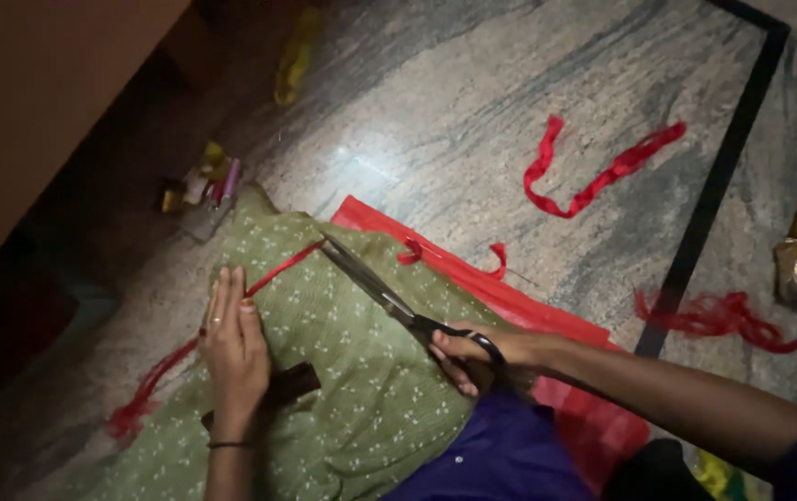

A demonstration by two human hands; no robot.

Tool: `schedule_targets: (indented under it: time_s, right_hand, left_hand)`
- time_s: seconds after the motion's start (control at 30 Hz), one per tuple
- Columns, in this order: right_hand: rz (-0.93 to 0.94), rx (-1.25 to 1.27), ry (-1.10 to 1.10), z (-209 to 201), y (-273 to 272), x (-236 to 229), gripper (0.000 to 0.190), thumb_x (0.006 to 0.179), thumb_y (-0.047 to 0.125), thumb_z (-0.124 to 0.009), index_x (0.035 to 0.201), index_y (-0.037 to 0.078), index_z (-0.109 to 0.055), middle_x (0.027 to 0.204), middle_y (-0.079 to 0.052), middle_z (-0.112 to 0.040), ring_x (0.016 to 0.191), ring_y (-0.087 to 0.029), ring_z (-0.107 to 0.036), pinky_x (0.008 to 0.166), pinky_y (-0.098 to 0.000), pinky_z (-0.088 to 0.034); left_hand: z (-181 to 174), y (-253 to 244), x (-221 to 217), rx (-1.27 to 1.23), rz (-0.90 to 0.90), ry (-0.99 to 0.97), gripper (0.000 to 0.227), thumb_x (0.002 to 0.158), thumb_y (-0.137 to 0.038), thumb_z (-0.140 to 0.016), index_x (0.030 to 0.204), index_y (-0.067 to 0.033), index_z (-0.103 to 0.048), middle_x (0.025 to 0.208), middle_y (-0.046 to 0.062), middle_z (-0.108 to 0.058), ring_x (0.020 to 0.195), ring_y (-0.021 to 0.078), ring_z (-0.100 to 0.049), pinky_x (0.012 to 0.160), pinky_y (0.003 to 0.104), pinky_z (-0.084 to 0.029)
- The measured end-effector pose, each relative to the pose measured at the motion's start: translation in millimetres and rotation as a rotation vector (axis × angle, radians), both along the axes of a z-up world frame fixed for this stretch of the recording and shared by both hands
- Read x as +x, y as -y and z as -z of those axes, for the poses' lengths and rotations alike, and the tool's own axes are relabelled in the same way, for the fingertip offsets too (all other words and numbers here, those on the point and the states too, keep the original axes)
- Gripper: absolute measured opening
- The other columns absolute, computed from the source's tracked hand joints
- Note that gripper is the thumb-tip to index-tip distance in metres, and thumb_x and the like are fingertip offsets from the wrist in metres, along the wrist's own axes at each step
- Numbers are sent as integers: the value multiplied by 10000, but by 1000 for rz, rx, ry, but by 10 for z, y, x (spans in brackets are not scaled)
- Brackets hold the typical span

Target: Attaching a red beaded trim and red ribbons to a piece of green patterned fabric.

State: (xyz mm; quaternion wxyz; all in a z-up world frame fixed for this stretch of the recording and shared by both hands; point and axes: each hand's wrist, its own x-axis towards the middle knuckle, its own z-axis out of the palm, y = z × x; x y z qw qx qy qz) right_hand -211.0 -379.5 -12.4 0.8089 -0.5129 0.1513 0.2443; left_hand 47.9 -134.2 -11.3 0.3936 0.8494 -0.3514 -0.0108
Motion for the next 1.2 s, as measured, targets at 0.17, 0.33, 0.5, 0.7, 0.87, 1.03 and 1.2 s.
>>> schedule_targets:
  time_s: [0.17, 0.33, 0.5, 0.7, 0.87, 1.03, 1.2]
  right_hand:
    - [-123, -359, 33, -53, 35, 298, 446, 1013, 522, -547, 893, 93, -524, 689, -50, -588, 598, -134, -622, 542, -297, -512]
    - [-177, -799, 128, -92, 35, 358, 441, 967, 533, -639, 885, 101, -604, 689, -46, -609, 583, -140, -590, 526, -316, -468]
    - [40, -209, -65, 146, -40, 146, 389, 1019, 445, -601, 875, 84, -576, 679, -30, -586, 536, -136, -569, 496, -315, -472]
    - [40, -414, 139, -264, -187, -3, 451, 916, 503, -723, 887, 68, -608, 671, -82, -586, 610, -209, -613, 557, -394, -506]
    - [-637, -1015, 595, -347, -421, 34, 447, 650, 405, -848, 912, 70, -710, 809, -178, -699, 837, -406, -685, 711, -517, -522]
    - [-688, -1032, 657, -399, -527, 151, 458, 596, 227, -848, 1011, 67, -739, 936, -187, -726, 936, -390, -699, 799, -492, -561]
    - [119, -625, 545, 9, 60, -203, 393, 857, 125, -775, 1240, 75, -707, 1179, -133, -736, 1019, -219, -728, 861, -350, -604]
  left_hand:
    - [85, -29, -47, -9, -21, 45, 488, 1094, -216, -392, 1525, -5, -481, 1589, 258, -427, 1488, 441, -357, 1209, 487, -270]
    - [131, -1, -22, -24, -32, 52, 467, 1101, -218, -408, 1514, -21, -501, 1588, 238, -448, 1494, 422, -377, 1224, 480, -278]
    - [69, -3, 11, -24, -61, 37, 441, 1091, -212, -442, 1478, -29, -545, 1560, 221, -488, 1470, 402, -420, 1215, 472, -302]
    - [172, -265, 390, -21, 87, -132, 422, 1067, -200, -451, 1435, -28, -568, 1541, 209, -513, 1456, 348, -460, 1193, 417, -331]
    - [55, -450, 725, -17, 404, -275, 426, 1124, -197, -339, 1436, -23, -570, 1508, 197, -561, 1454, 304, -483, 1219, 398, -312]
    - [58, -404, 631, 158, 258, -191, 404, 1109, -224, -417, 1414, -26, -593, 1457, 214, -594, 1402, 318, -533, 1159, 400, -375]
    - [322, -572, 839, 475, -78, -198, 419, 1107, -264, -482, 1471, -151, -656, 1275, 271, -667, 1179, 395, -651, 997, 482, -483]
